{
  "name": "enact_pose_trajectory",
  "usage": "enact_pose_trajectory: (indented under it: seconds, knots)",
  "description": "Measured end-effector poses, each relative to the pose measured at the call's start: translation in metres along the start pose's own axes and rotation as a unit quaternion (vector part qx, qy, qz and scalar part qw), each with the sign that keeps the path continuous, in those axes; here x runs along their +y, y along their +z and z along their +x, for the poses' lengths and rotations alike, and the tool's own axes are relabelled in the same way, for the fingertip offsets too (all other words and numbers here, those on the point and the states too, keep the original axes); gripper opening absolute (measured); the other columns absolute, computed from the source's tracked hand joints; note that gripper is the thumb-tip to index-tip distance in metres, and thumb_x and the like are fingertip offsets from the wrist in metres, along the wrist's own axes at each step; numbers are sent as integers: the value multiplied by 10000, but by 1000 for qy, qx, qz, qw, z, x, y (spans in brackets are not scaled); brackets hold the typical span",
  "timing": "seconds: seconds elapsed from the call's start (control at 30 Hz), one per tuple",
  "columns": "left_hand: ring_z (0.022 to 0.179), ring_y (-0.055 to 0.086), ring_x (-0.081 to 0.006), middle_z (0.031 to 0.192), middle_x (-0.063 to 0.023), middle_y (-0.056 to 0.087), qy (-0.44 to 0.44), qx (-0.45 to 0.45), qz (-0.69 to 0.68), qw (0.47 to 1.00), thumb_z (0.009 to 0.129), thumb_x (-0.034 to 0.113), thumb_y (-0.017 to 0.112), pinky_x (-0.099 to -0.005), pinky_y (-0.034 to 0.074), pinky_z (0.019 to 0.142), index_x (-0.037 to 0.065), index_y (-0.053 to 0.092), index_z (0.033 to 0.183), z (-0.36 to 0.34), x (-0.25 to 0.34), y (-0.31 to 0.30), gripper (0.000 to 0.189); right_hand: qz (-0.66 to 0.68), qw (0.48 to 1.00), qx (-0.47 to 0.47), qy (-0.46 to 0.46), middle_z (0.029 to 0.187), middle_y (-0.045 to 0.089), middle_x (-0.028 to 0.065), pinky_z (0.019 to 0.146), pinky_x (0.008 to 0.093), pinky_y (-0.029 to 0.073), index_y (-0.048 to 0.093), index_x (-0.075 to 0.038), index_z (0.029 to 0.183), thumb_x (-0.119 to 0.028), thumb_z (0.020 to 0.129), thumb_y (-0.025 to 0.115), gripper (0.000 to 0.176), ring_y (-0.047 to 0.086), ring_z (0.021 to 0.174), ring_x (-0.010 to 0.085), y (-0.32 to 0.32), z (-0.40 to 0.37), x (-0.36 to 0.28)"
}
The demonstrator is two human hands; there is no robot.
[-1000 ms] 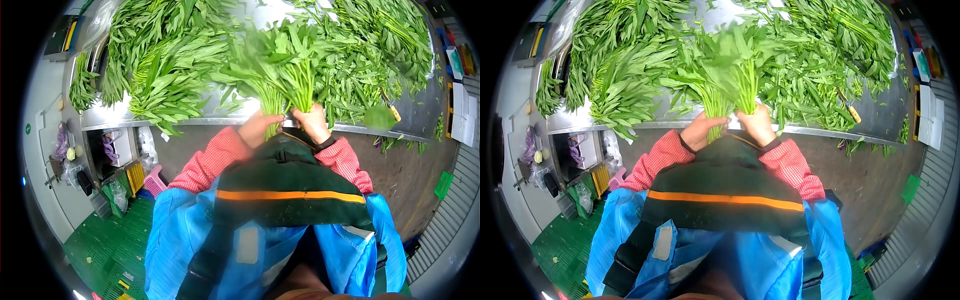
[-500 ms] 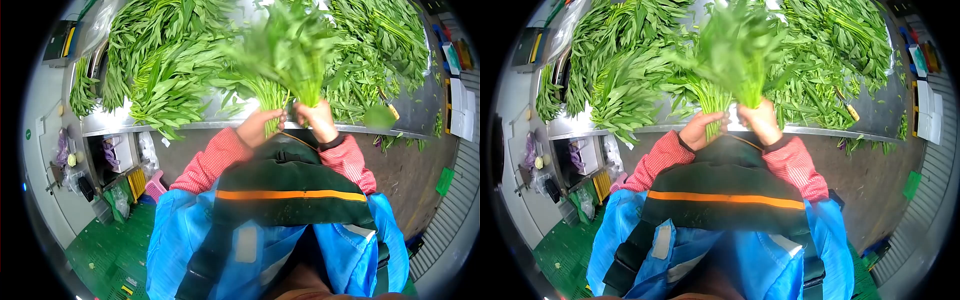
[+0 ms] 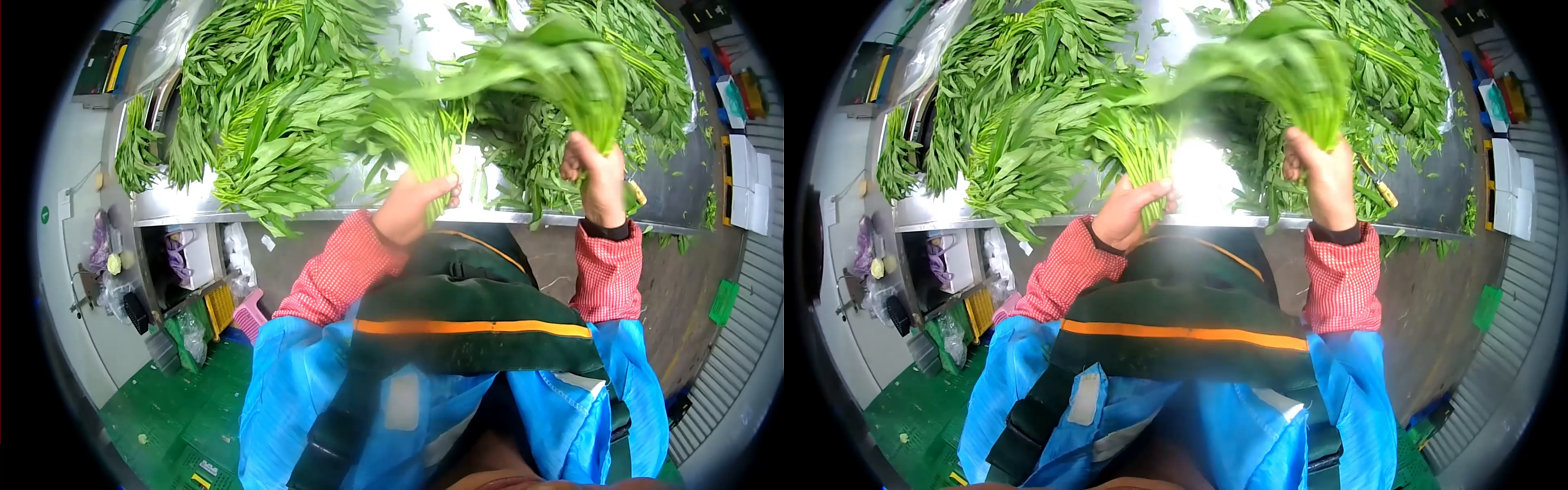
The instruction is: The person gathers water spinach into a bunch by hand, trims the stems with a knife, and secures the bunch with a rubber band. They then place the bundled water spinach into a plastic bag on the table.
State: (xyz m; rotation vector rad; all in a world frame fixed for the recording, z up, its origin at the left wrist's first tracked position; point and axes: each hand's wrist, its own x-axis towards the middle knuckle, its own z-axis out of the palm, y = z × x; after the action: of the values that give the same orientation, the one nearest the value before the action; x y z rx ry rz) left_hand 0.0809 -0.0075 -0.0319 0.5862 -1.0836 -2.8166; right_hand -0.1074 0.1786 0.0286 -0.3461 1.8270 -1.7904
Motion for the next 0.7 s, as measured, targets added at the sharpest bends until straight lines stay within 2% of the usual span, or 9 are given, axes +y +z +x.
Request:
enact_pose_trajectory:
  seconds: [0.07,0.17,0.27,0.33,0.37,0.5,0.6,0.67,0.7]
  knots:
    - [758,585,-124,863,-33,612,20,7,14,1000,858,36,600,-272,480,655,37,552,1054,6,2,7,202,203,979,1,22,629,487,-23,472,238,381,527,-91,859,-226,891,623,169,446,498,83,7,-1,8]
    - [750,587,-130,875,-34,627,-12,35,62,997,838,24,587,-276,479,657,39,579,1041,16,-22,15,204,155,975,-18,157,685,579,40,504,264,449,548,-55,935,-271,894,636,236,543,548,129,48,-18,45]
    - [779,605,-160,916,-49,633,-102,19,50,993,836,40,557,-307,500,691,36,580,1069,19,-76,-25,234,131,955,-67,256,1078,592,116,868,305,406,530,26,1177,-376,920,571,479,544,966,183,53,-26,109]
    - [845,622,-204,969,-80,631,59,-46,250,965,848,80,520,-351,520,772,31,580,1104,12,-81,-30,267,47,963,-95,249,1242,551,152,970,312,368,481,57,1282,-484,925,532,650,508,1114,205,52,-31,118]
    - [872,625,-213,981,-86,630,35,-22,218,975,851,86,516,-359,522,786,32,579,1113,11,-84,-31,275,-6,966,-109,235,1240,552,160,989,313,367,476,71,1275,-527,946,453,683,501,1145,207,49,-34,119]
    - [1005,612,-264,1099,-124,633,-16,50,129,990,866,185,494,-419,483,895,22,551,1190,19,-133,-75,367,145,948,-134,249,1211,572,167,963,312,417,480,75,1260,-545,978,326,698,551,1097,213,39,-28,108]
    - [1036,601,-280,1151,-142,621,-104,85,-118,984,882,268,484,-438,448,943,18,544,1205,10,-79,-15,413,75,954,-174,232,1150,610,155,805,314,519,384,-3,1342,-543,977,334,654,645,926,194,17,-22,119]
    - [1043,597,-281,1166,-143,616,-140,90,-229,959,902,329,476,-441,442,949,24,540,1215,4,-59,14,442,31,957,-173,229,918,669,84,675,281,529,544,-39,1159,-451,998,349,483,649,724,168,11,-19,141]
    - [1044,597,-278,1166,-139,615,-141,100,-234,957,914,359,471,-440,448,940,32,538,1222,7,-67,8,454,-46,971,-194,132,850,658,86,649,288,519,558,-28,1117,-418,996,360,453,637,690,174,8,-17,168]
